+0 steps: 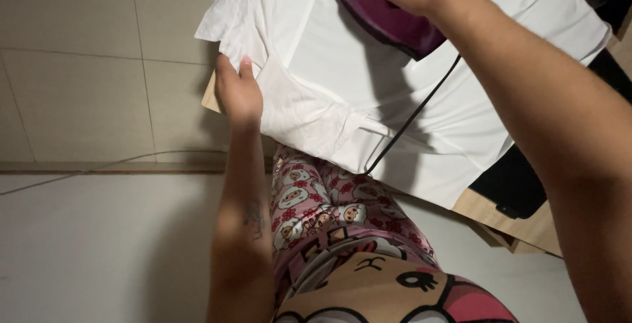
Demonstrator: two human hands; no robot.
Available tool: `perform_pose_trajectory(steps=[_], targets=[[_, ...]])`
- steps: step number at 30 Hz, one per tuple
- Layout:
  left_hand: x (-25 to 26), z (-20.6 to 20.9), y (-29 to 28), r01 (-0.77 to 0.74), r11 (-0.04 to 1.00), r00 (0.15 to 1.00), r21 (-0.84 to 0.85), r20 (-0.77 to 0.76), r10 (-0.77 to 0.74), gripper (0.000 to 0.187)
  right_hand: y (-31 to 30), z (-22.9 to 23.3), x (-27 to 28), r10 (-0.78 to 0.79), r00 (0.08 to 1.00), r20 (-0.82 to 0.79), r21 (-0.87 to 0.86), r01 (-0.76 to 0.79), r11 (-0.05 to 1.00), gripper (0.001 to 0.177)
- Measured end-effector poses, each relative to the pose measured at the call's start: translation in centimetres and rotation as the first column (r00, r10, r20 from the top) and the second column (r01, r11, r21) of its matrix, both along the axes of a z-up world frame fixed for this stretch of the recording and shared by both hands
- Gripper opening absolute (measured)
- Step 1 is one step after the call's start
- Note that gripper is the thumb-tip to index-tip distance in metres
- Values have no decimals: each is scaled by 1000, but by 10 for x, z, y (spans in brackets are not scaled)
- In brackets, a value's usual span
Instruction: Ironing a white t-shirt on a flat surface.
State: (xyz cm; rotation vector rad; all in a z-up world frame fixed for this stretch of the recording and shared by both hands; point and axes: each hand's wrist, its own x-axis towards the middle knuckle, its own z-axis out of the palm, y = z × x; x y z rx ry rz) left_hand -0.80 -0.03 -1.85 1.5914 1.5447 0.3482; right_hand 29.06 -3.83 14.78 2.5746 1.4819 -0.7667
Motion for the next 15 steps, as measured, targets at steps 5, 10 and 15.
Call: perform_pose_trajectory(steps=[5, 10, 15], targets=[[2, -5, 0, 9, 1000, 1000, 16, -6, -9, 37, -5, -1, -1, -47, 996, -69, -65, 42, 997, 55], [-2, -13, -4, 27, 994, 1000, 103, -14, -25, 33, -30, 0, -44, 276, 957, -93, -510, -284, 812, 73], [-2, -9, -1, 26, 999, 1000, 48, -13, -25, 34, -59, 2, -51, 374, 919, -127, -478, -387, 789, 72]])
